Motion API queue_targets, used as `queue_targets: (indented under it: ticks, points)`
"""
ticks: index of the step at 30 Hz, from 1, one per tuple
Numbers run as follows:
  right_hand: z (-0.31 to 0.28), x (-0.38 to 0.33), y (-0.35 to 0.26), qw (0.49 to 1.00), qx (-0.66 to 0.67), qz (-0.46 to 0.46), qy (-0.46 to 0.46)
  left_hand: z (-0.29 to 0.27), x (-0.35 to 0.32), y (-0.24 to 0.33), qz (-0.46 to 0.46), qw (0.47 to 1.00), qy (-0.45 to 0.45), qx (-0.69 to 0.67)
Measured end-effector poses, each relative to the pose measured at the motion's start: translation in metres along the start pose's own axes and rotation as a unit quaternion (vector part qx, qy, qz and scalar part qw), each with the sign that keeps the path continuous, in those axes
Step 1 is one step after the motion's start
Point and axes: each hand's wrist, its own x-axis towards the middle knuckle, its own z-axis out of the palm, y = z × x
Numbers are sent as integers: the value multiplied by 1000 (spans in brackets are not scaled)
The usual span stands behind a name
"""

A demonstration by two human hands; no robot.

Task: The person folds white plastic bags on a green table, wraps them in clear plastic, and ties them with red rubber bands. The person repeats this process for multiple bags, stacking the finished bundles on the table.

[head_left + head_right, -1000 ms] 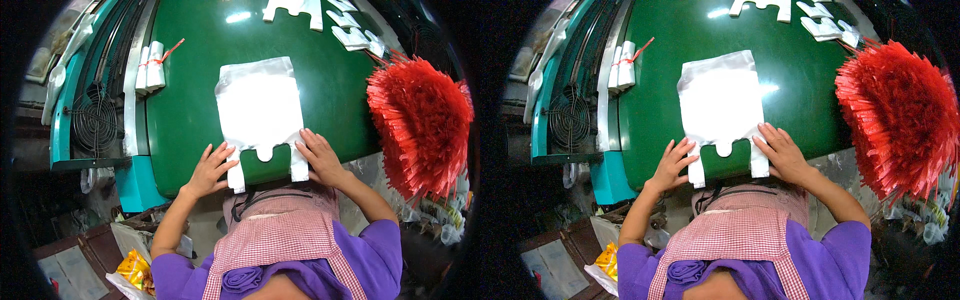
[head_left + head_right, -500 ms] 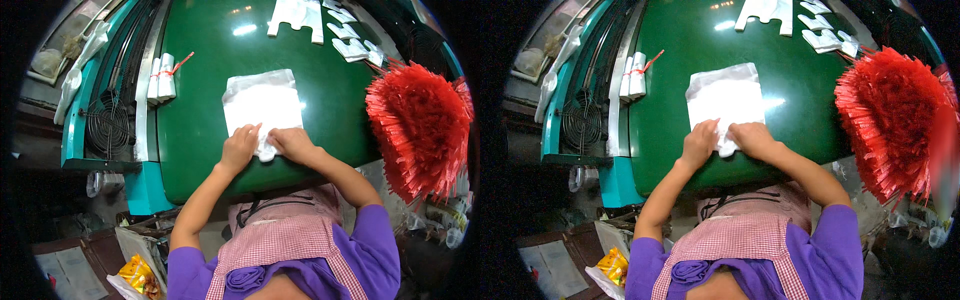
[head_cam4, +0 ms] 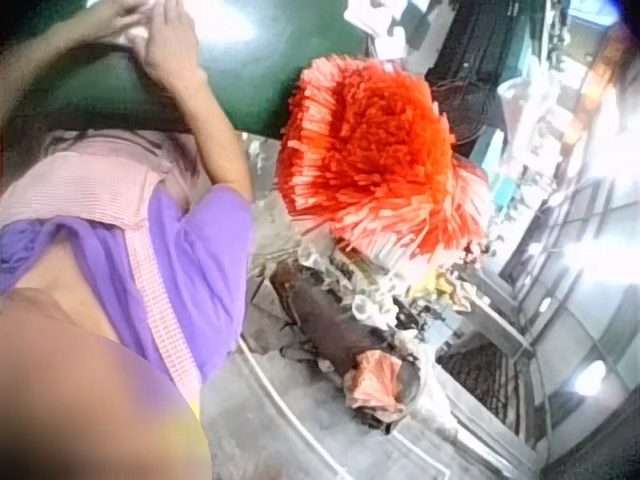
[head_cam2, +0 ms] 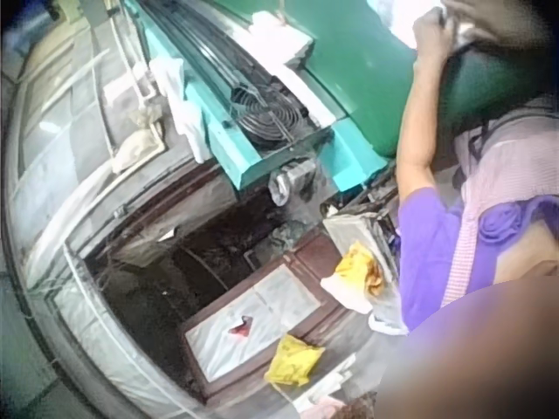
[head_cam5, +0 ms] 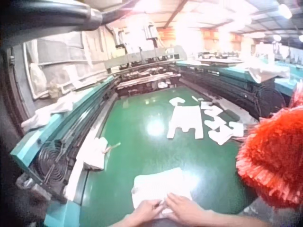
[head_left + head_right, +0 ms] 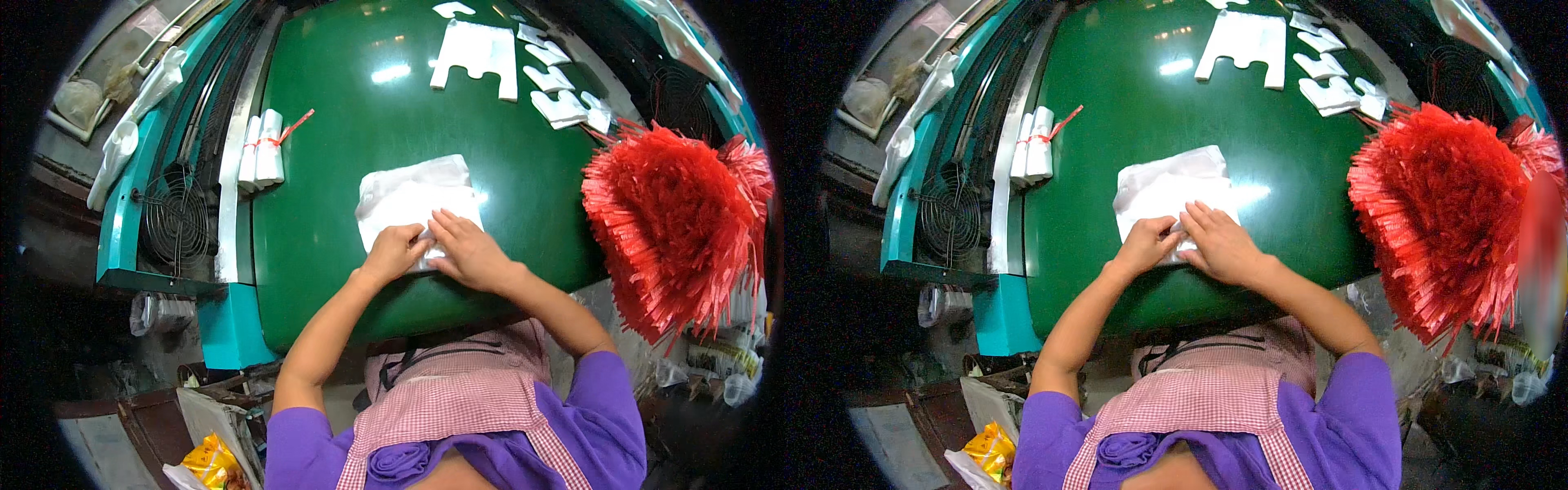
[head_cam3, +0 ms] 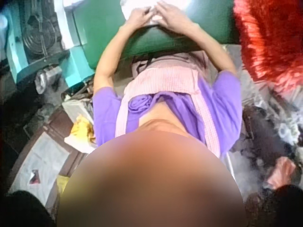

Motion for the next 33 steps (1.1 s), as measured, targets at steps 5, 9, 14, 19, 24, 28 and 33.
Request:
queue_targets:
  ticks: [5, 9, 14, 19, 24, 28, 33]
  points:
    - [22, -11, 13, 998, -62, 7, 27, 6, -37, 17, 161, 956, 136, 206]
    - [12, -31, 0, 994, 74, -24, 81, 17, -34, 24, 125, 958, 74, 247]
    - [18, -71, -29, 663, 683, 307, 11, 3, -12, 6, 87, 989, 63, 105]
    - [28, -37, 29, 445, 857, 236, 112, -8, -38, 5, 149, 985, -61, -60]
    - [20, -37, 21, 807, 585, 77, -27, -21, -70, -2, 116, 978, -166, -56]
    - [16, -33, 24, 962, 181, -177, -106, -32, -56, 21, 202, 968, -102, 109]
    - [5, -13, 42, 948, 35, -290, -128, -63, -13, 77, 272, 934, -47, 227]
